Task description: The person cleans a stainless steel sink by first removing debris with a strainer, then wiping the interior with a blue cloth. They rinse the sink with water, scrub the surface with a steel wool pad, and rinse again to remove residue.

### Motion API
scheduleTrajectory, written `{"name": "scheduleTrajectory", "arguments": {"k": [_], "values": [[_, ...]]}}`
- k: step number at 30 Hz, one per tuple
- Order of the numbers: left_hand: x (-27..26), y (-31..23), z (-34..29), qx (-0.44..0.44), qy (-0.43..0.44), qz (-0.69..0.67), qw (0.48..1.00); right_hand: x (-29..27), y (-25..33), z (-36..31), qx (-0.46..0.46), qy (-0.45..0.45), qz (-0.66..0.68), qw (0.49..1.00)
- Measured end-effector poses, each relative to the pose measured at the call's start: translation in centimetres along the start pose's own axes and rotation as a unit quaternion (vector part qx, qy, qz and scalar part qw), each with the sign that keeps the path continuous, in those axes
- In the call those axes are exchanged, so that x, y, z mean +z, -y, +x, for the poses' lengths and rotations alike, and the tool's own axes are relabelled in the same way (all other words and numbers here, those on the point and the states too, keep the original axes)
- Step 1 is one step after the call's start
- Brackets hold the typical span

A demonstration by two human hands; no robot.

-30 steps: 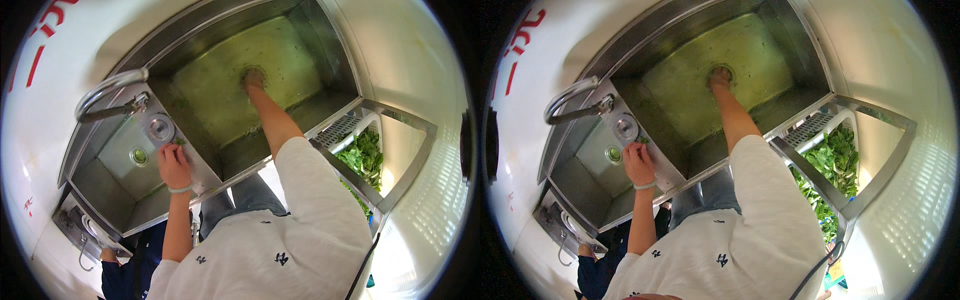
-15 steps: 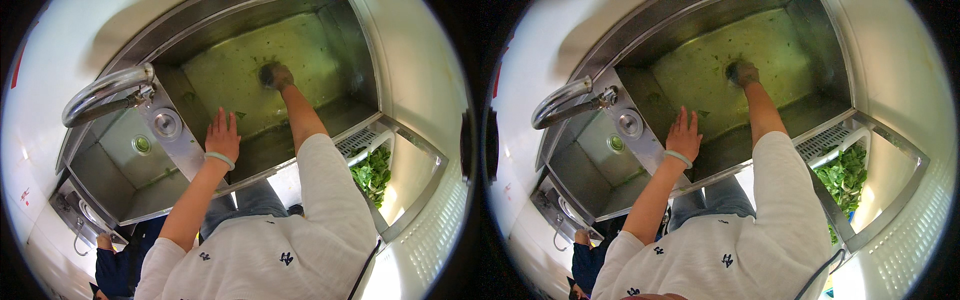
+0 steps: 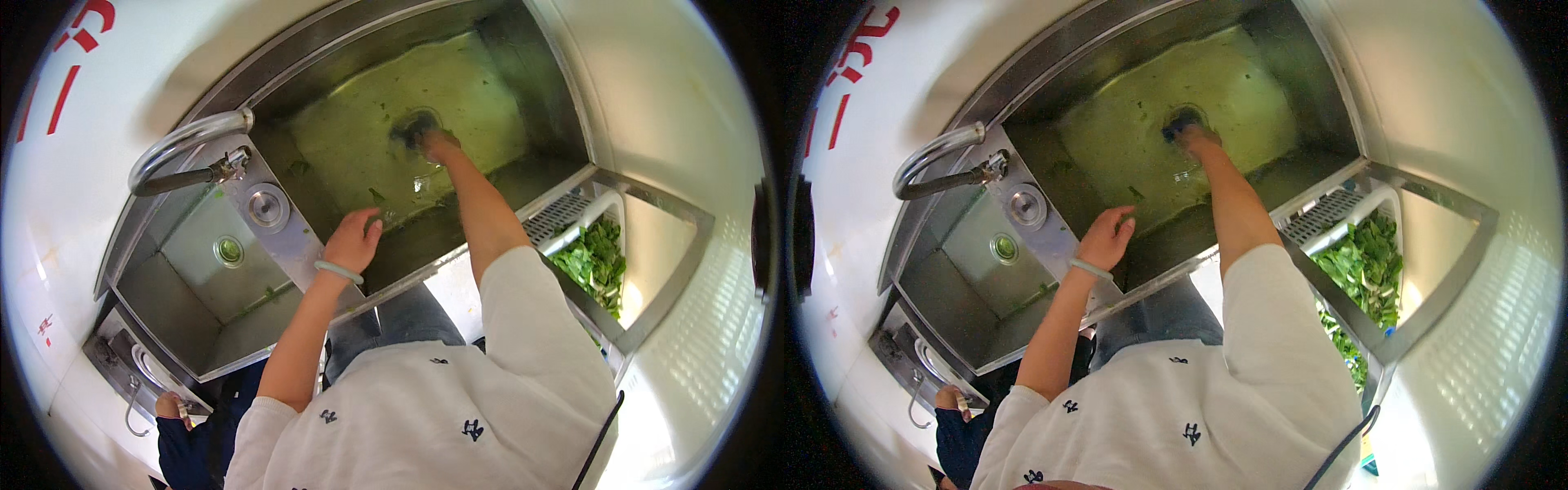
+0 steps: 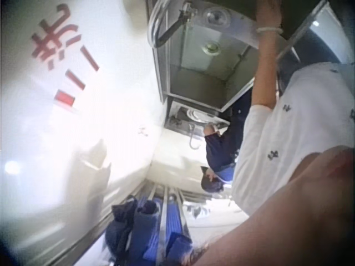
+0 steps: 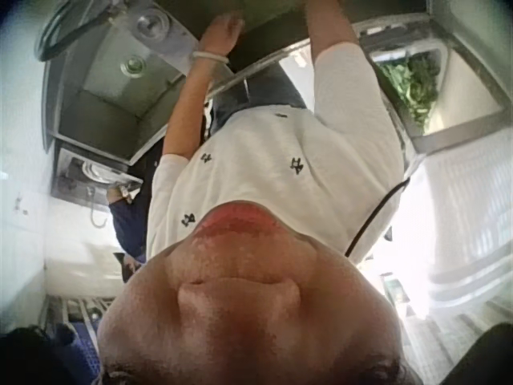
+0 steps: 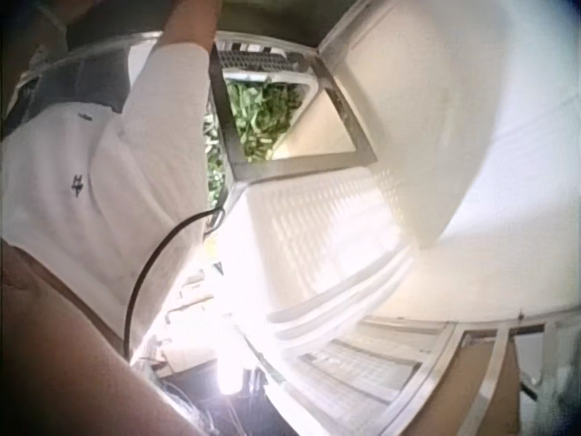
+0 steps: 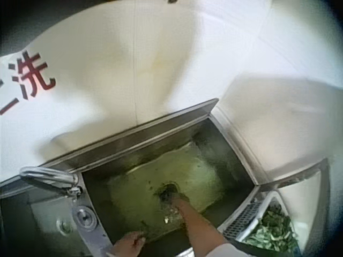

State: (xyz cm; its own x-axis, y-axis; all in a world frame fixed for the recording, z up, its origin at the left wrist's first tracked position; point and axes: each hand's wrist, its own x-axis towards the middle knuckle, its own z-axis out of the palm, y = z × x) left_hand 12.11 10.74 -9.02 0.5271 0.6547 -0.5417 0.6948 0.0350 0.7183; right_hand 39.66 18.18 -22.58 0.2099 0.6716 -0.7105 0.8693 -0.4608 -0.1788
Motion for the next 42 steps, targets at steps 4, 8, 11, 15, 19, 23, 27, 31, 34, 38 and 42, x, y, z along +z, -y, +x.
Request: {"name": "scheduleTrajectory", "arguments": {"k": [4,8,11,15,19,23,27,31,34,38,42], "values": [[-0.6,0.2,0.8,-0.04,0.011,-0.108,0.993,-4.8,-0.3,-6.7,-0.101,-0.092,0.134,0.981],[-1.9,-2.0,1.6,0.006,-0.068,-0.194,0.979,-9.8,1.5,-14.4,-0.136,-0.061,0.416,0.897],[-3.5,-6.0,3.0,-0.066,-0.084,-0.316,0.943,-11.4,3.2,-19.3,-0.144,-0.056,0.643,0.75],[-7.0,-11.7,1.5,-0.107,0.059,-0.594,0.795,-10.8,6.0,-23.1,-0.131,-0.027,0.811,0.57],[-7.0,-12.4,0.1,-0.056,0.099,-0.56,0.82,-8.2,6.6,-22.8,-0.196,-0.105,0.773,0.594],[-5.8,-11.2,-0.5,0.136,0.019,-0.183,0.973,-6.4,8.1,-23.4,-0.173,-0.273,0.628,0.708],[-5.9,-10.8,-0.7,0.073,0.062,-0.129,0.987,-4.3,8.3,-21.0,-0.046,-0.32,0.683,0.655],[-7.0,-11.7,-2.7,-0.029,0.131,-0.086,0.987,-3.9,0.9,-16.6,0.026,-0.345,0.857,0.382],[-5.5,-7.3,-1.7,0.117,-0.041,-0.04,0.991,-4.6,-1.2,-17.2,0.031,-0.266,0.889,0.372],[-4.6,-8.0,0.7,0.244,-0.058,0.033,0.968,-3.0,-2.9,-19.3,0.038,-0.437,0.679,0.589],[-3.5,-6.6,5.1,0.166,-0.041,-0.048,0.984,-0.9,-3.5,-21.6,0.022,-0.491,0.338,0.802]]}}
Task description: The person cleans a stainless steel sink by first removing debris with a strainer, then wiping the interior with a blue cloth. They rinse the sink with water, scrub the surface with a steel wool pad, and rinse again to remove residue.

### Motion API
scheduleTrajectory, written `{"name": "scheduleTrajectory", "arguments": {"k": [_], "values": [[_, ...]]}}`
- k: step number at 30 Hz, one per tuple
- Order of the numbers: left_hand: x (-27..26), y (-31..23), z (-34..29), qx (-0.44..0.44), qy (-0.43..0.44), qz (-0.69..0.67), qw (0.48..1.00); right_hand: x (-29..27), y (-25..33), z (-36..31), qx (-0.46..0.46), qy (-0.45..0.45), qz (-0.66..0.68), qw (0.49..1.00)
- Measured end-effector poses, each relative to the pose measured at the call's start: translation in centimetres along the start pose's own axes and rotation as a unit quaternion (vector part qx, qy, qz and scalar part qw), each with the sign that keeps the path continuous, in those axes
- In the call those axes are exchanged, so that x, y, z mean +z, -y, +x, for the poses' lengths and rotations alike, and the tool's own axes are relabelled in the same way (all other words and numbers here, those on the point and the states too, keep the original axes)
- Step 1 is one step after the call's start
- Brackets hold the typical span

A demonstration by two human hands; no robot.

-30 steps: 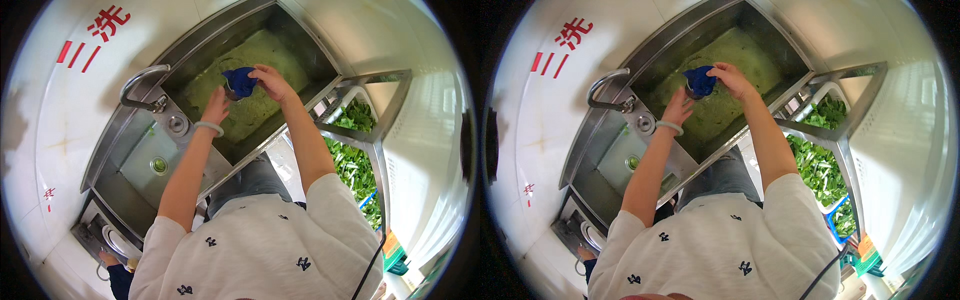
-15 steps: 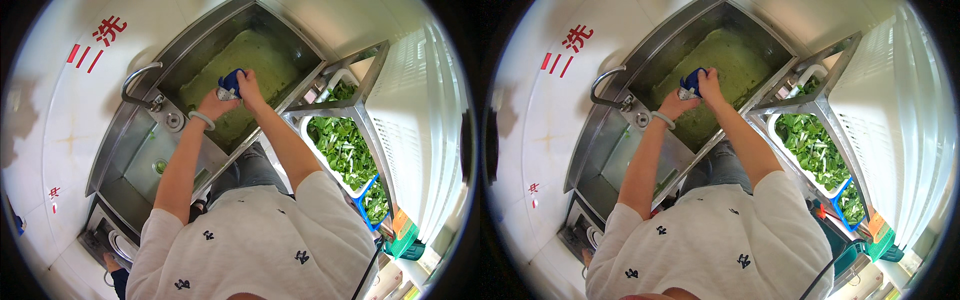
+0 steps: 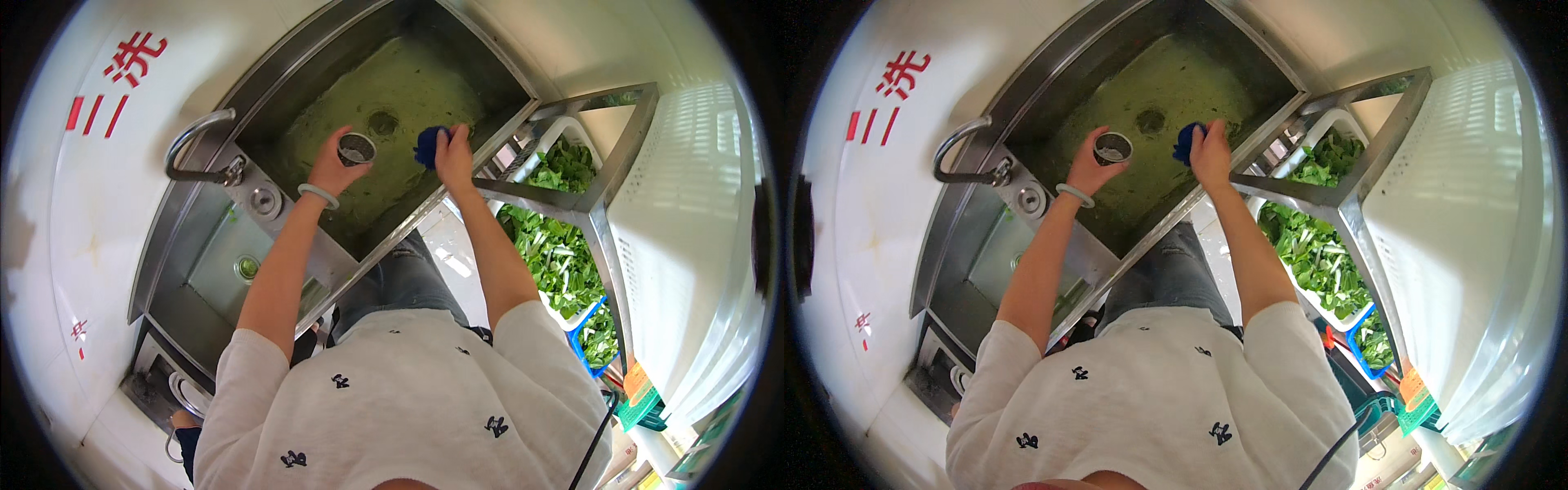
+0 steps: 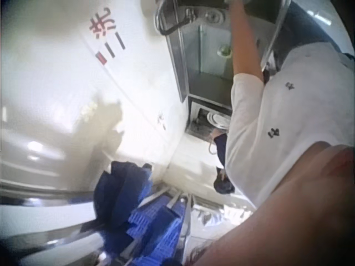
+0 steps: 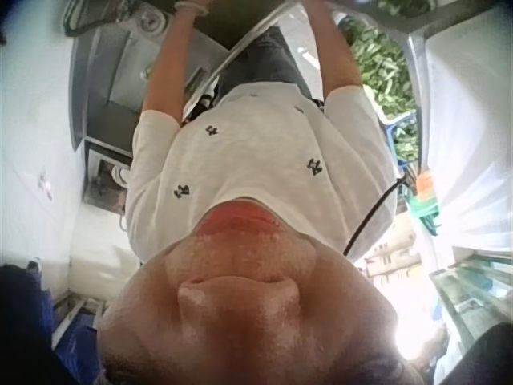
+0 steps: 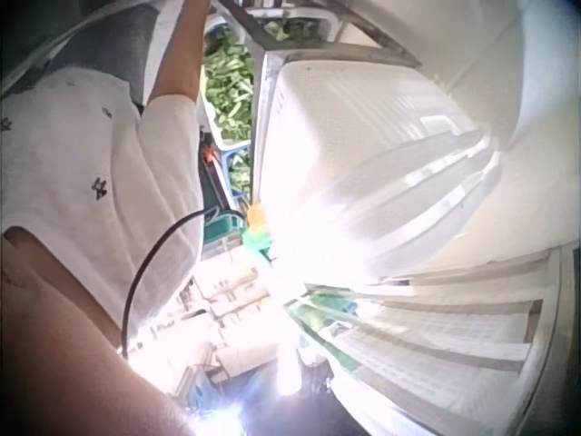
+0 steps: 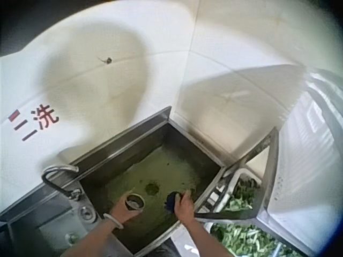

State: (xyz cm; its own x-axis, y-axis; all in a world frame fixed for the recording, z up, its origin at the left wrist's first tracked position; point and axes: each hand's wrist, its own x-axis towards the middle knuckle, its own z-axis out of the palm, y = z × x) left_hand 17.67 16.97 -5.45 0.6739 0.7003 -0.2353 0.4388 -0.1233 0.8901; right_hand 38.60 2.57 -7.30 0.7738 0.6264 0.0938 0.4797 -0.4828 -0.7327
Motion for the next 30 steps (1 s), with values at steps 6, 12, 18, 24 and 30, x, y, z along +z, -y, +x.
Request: {"name": "scheduleTrajectory", "arguments": {"k": [6,12,18,24,30], "values": [[3.2,3.1,6.9,-0.188,0.076,0.204,0.958,0.2,-2.0,-3.0,-0.105,0.05,-0.114,0.987],[8.7,8.7,13.4,-0.137,0.091,0.389,0.906,0.9,-2.2,-2.9,-0.093,0.097,-0.16,0.978],[13.5,14.9,17.7,-0.098,0.164,0.441,0.877,0.4,-2.0,-2.6,-0.08,0.107,-0.157,0.978],[17.9,25.4,17.8,-0.105,0.176,0.247,0.947,0.8,-2.2,-2.3,-0.091,0.113,-0.155,0.977],[16.7,16.6,16.5,-0.108,0.152,0.489,0.852,0.5,-2.0,-2.3,-0.112,0.091,-0.149,0.978]]}}
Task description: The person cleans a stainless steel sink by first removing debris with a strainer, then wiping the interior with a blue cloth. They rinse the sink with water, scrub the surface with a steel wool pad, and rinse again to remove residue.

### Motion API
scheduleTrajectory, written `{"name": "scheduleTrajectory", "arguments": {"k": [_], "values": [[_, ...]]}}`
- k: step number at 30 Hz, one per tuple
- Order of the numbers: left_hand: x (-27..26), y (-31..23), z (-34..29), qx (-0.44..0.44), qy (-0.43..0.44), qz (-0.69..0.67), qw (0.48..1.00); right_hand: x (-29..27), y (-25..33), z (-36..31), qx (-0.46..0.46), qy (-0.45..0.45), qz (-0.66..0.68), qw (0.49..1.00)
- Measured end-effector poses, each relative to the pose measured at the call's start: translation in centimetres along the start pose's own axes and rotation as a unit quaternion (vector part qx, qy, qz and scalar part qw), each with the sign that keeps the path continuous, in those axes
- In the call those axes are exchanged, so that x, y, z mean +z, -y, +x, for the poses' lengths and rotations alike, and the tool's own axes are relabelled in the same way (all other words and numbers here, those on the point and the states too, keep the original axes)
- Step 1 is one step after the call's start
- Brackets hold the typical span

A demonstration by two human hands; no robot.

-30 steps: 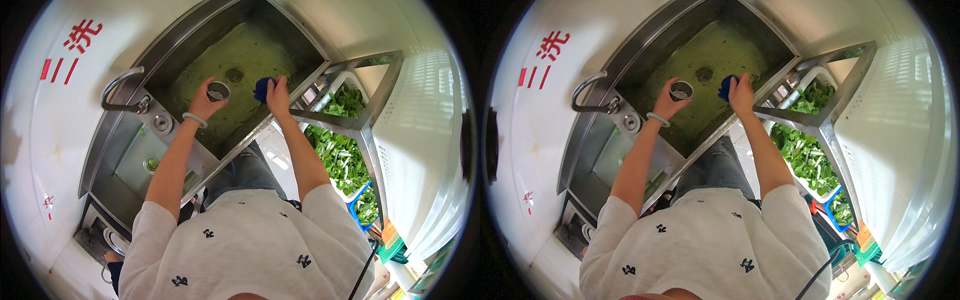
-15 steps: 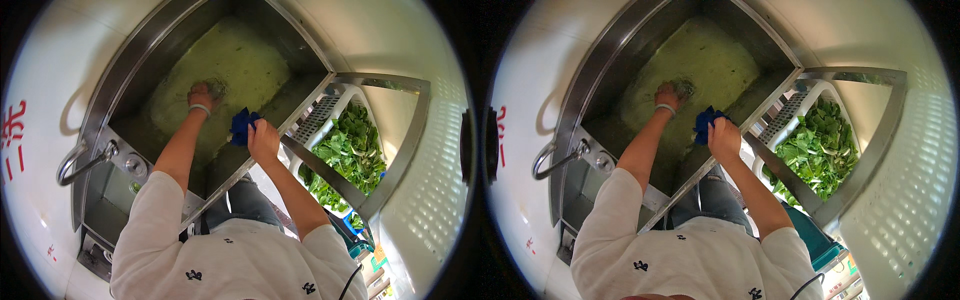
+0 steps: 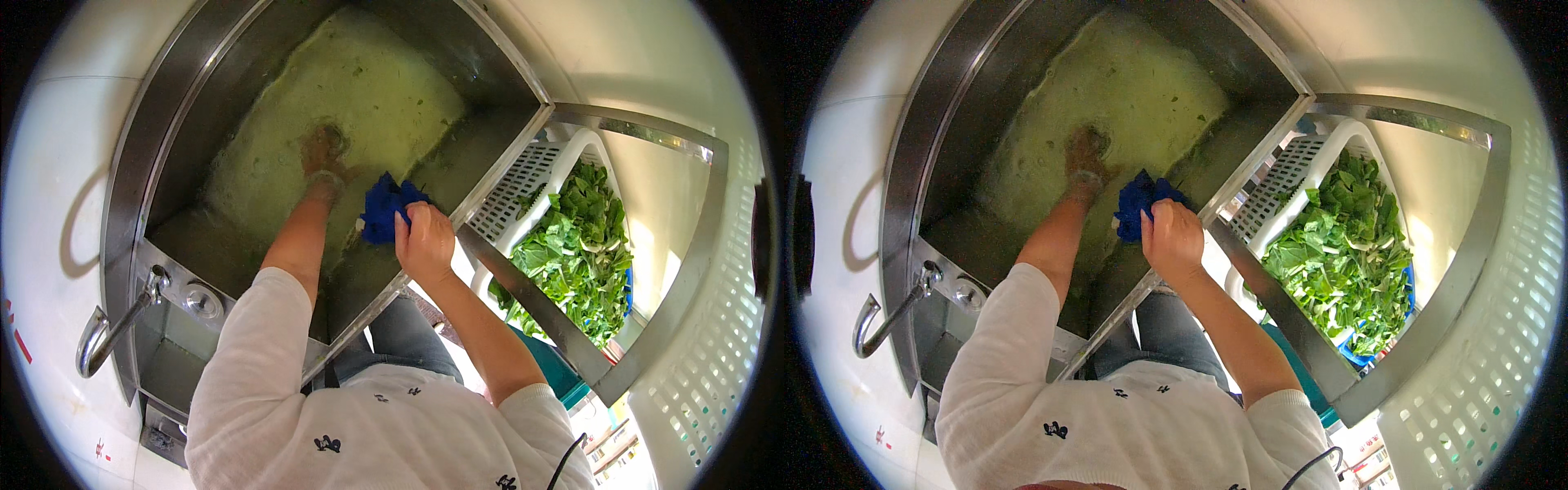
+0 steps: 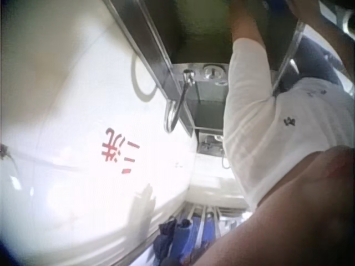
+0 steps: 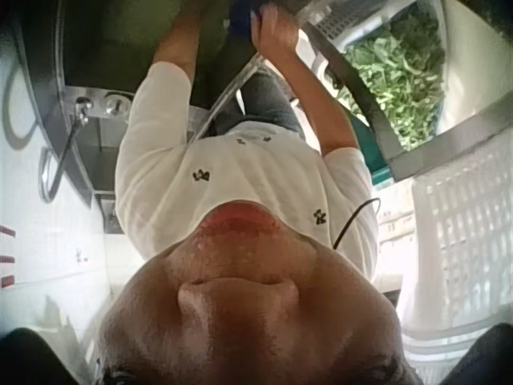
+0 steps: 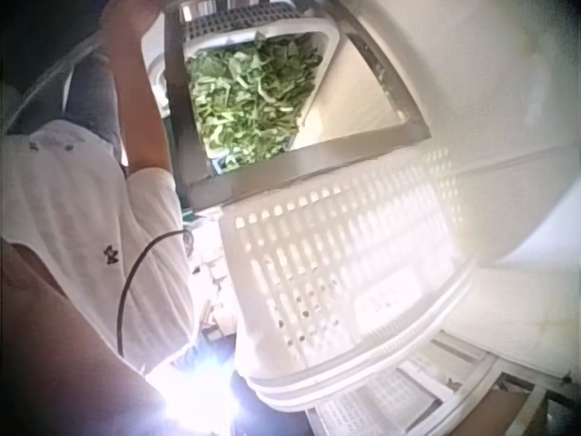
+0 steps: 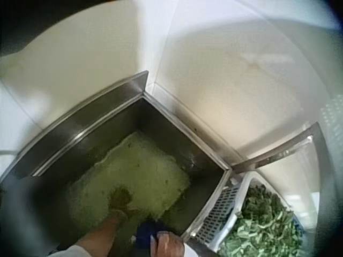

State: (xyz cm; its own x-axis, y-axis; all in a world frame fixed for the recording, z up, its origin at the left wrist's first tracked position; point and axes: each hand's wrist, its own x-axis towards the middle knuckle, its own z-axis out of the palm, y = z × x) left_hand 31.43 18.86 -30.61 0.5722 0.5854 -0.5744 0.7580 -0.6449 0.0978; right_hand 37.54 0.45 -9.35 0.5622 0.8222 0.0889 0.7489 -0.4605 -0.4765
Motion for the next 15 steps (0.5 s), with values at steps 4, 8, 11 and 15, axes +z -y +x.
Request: {"name": "scheduleTrajectory", "arguments": {"k": [4,8,11,15], "values": [[-8.8,-3.2,-4.7,0.034,0.118,0.091,0.988,0.9,-0.6,-0.2,0.046,-0.011,-0.02,0.999],[-7.0,-3.8,-8.4,0.15,0.035,-0.129,0.98,0.9,-0.8,-0.6,0.047,-0.015,-0.034,0.998],[-5.6,-3.9,-12.6,0.057,0.139,-0.409,0.9,0.7,0.4,0.1,0.158,-0.014,0.206,0.966],[-6.0,-2.3,-19.2,-0.002,0.18,-0.857,0.483,-0.7,5.1,1.4,0.265,0.002,0.525,0.809]]}}
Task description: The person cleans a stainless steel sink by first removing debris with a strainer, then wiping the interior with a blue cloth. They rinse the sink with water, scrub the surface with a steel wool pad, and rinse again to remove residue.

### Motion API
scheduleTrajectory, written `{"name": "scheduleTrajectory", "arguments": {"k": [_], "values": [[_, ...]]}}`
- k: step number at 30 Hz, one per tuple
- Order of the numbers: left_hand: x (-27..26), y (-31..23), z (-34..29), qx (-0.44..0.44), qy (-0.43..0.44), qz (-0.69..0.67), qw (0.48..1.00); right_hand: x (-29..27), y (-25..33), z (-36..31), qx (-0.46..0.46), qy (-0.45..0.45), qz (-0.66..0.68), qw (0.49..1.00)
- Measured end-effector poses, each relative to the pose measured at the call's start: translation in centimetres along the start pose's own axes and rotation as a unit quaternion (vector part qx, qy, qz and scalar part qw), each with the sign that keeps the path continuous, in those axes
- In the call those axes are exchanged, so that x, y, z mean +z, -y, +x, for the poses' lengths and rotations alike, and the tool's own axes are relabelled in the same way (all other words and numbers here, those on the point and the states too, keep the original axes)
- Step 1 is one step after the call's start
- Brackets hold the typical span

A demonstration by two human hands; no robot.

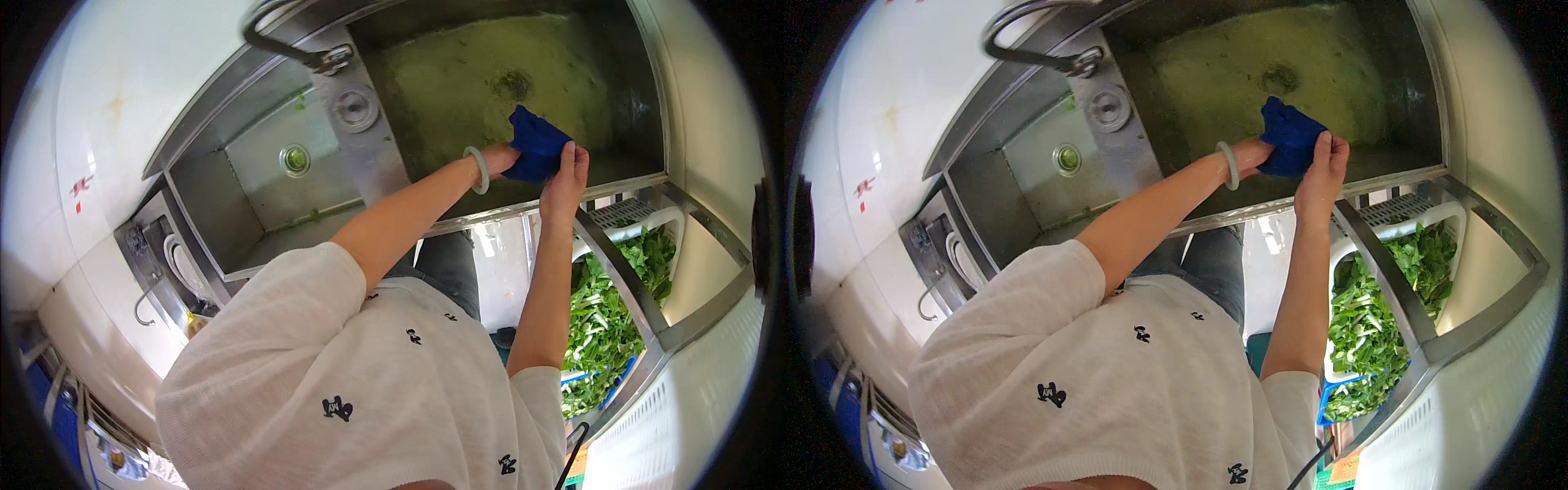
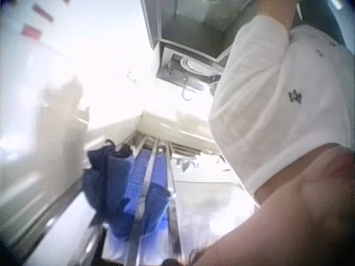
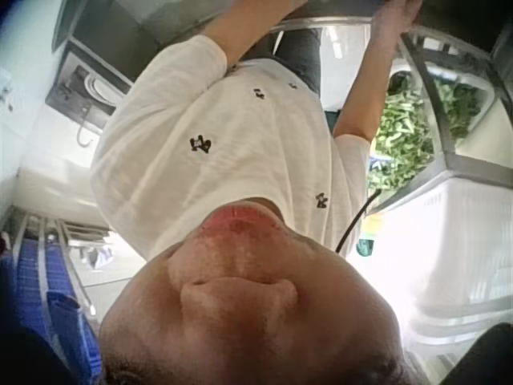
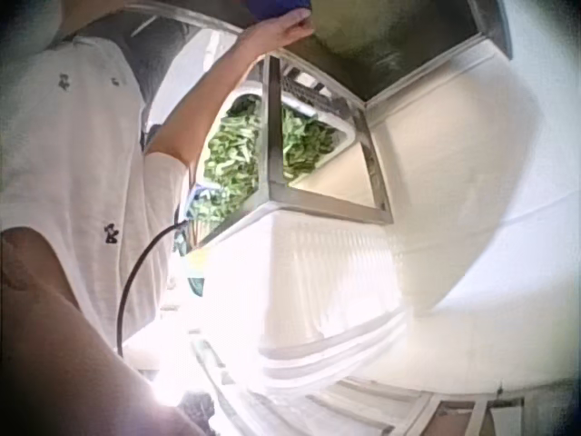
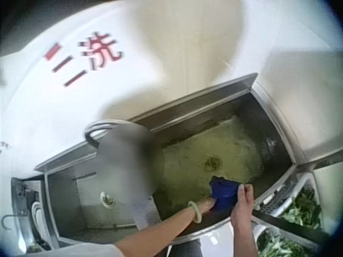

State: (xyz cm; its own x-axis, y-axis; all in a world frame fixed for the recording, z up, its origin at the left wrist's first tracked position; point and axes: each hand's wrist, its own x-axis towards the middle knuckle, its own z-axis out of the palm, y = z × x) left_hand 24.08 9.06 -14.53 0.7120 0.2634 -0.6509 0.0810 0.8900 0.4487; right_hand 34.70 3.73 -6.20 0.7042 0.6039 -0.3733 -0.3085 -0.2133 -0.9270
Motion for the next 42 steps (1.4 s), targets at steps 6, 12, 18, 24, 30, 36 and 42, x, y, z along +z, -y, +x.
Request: {"name": "scheduleTrajectory", "arguments": {"k": [6,12,18,24,30,36,42], "values": [[0.5,-6.7,-8.9,0.183,-0.051,0.072,0.979,4.4,2.6,-4.8,-0.132,0.091,-0.132,0.978],[2.9,-16.8,-17.6,0.255,0.005,0.057,0.965,3.8,2.3,-5.4,0.028,0.25,-0.008,0.968],[7.2,-23.2,-25.7,0.205,0.087,0.068,0.973,4.2,-2.2,-4.2,0.179,0.169,0.176,0.953],[7.3,-23.4,-31.0,0.139,0.179,0.04,0.973,14.7,9.0,-12.3,0.252,0.201,0.371,0.871],[0.7,-23.7,-30.6,0.359,-0.07,0.029,0.93,15.4,12.9,-8.5,0.199,0.412,0.292,0.84],[-0.2,-17.5,-29.7,0.189,0.145,-0.154,0.959,19.7,13.7,-12.7,0.141,0.407,0.104,0.897],[-6.7,-15.6,-29.8,0.36,-0.145,-0.235,0.891,23.5,8.8,-16.7,-0.083,0.325,-0.071,0.939]]}}
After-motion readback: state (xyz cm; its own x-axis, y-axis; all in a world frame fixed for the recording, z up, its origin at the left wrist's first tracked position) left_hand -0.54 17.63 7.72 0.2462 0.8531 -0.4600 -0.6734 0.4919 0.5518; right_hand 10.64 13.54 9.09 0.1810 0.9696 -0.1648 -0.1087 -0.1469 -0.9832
